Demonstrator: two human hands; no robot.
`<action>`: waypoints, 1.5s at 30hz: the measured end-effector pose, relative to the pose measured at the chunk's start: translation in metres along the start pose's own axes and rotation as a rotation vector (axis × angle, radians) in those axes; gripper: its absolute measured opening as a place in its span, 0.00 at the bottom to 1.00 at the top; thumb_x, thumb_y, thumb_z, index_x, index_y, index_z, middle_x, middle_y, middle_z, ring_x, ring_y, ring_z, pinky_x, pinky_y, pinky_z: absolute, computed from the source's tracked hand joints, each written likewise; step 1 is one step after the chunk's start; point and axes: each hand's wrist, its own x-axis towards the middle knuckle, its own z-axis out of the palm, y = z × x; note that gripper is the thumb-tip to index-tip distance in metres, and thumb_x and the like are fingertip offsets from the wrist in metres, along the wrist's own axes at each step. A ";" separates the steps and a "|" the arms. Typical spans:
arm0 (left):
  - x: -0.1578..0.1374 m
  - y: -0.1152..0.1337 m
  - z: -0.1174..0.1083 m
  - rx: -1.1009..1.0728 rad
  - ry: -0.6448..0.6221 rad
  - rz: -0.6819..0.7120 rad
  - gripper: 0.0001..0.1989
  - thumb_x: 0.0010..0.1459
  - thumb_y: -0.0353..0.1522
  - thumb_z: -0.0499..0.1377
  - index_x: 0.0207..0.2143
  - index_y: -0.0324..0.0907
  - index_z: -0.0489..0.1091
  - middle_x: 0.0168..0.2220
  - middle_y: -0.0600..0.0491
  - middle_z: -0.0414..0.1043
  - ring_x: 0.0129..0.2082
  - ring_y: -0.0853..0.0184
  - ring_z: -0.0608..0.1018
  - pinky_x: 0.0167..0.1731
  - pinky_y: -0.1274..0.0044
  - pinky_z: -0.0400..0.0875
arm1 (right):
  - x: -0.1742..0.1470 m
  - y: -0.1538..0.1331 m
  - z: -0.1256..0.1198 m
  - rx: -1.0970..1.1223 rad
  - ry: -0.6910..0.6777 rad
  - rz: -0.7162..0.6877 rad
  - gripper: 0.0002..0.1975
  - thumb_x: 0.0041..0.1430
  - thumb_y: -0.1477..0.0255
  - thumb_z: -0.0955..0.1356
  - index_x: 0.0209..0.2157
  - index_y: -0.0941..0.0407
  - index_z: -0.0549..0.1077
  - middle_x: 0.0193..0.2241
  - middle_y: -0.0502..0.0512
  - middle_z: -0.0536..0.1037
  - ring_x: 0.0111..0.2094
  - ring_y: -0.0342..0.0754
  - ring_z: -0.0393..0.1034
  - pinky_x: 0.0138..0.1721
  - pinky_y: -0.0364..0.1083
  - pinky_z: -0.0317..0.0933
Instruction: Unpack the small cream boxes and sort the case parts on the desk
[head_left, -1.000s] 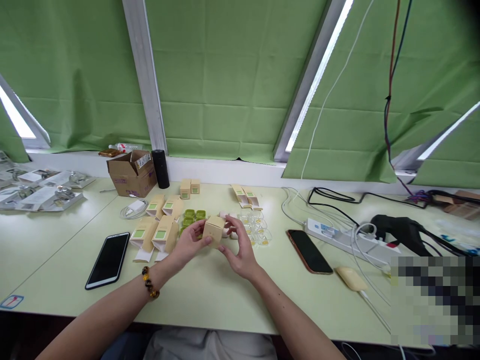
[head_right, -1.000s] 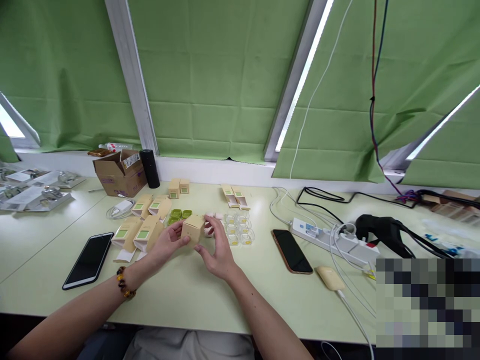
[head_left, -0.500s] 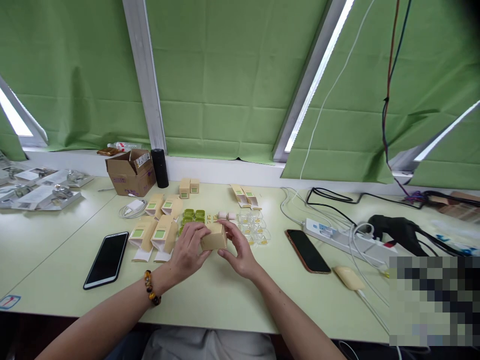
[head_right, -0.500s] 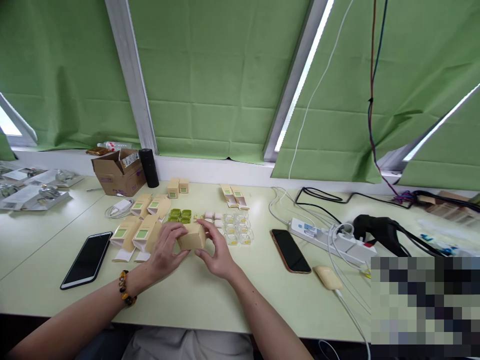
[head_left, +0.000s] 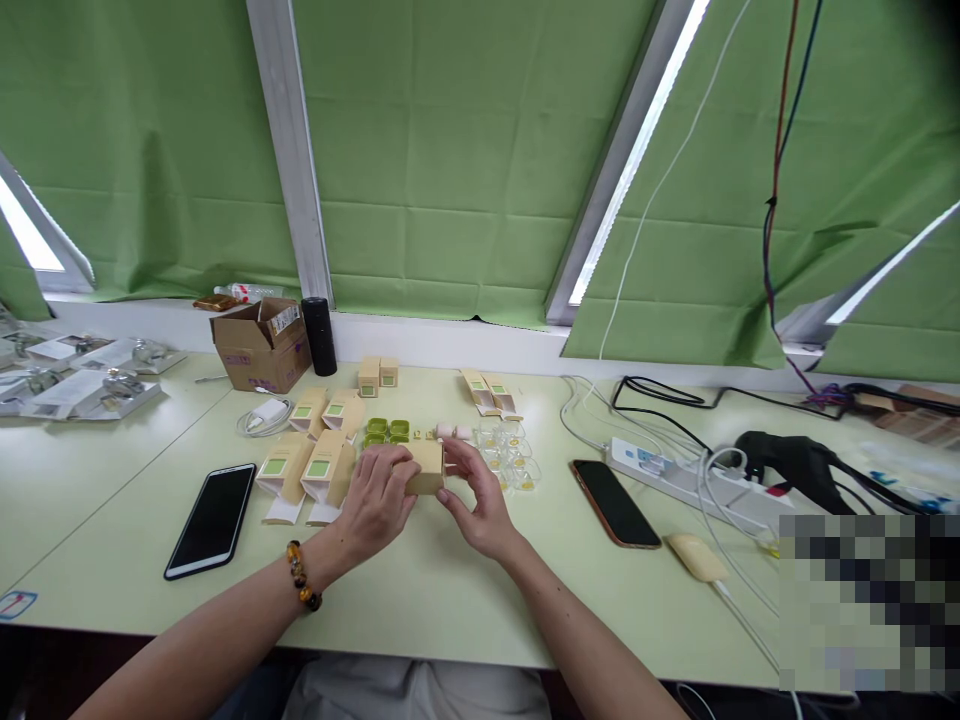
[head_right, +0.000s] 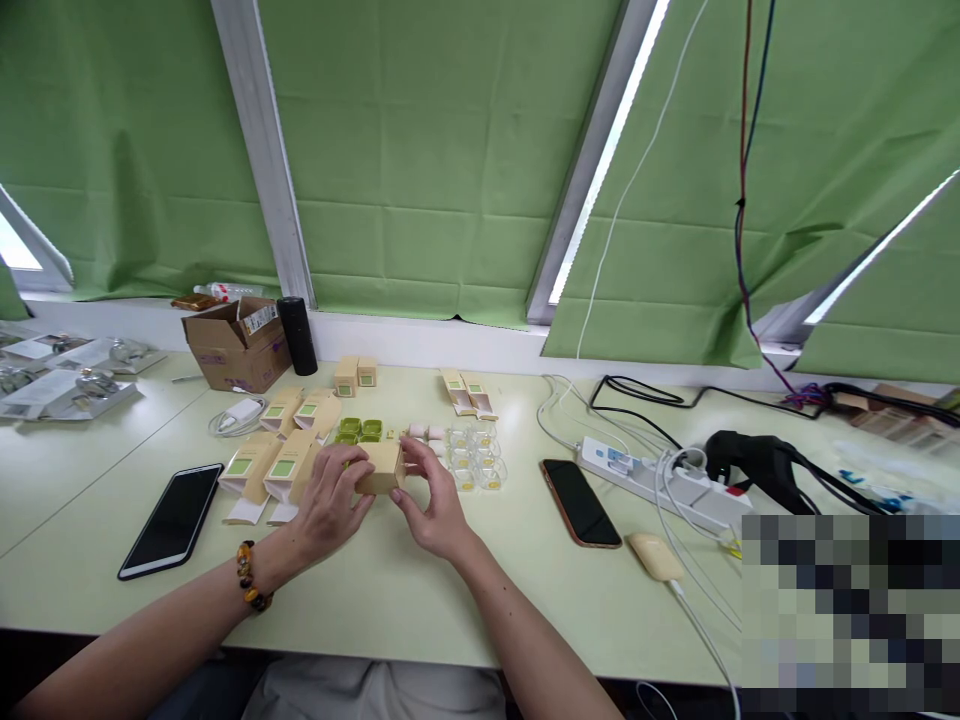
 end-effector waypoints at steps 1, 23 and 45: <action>0.001 0.000 0.000 0.010 0.005 0.007 0.24 0.56 0.20 0.60 0.53 0.45 0.63 0.48 0.43 0.68 0.51 0.54 0.71 0.52 0.60 0.71 | 0.000 0.000 0.001 -0.002 0.007 -0.001 0.29 0.67 0.65 0.69 0.67 0.48 0.61 0.60 0.63 0.71 0.56 0.58 0.73 0.52 0.58 0.75; -0.004 -0.002 0.006 0.018 -0.103 0.003 0.28 0.62 0.21 0.54 0.65 0.41 0.62 0.54 0.39 0.72 0.57 0.51 0.74 0.56 0.58 0.73 | -0.004 0.004 0.010 -0.169 0.057 -0.030 0.21 0.68 0.72 0.66 0.61 0.49 0.65 0.55 0.62 0.74 0.53 0.56 0.73 0.53 0.60 0.75; -0.003 0.001 0.007 0.122 -0.178 0.079 0.25 0.64 0.21 0.56 0.63 0.39 0.65 0.52 0.40 0.72 0.56 0.52 0.75 0.53 0.60 0.76 | -0.006 -0.001 0.009 -0.350 -0.070 0.103 0.37 0.58 0.77 0.67 0.68 0.51 0.53 0.59 0.64 0.71 0.44 0.54 0.75 0.48 0.59 0.75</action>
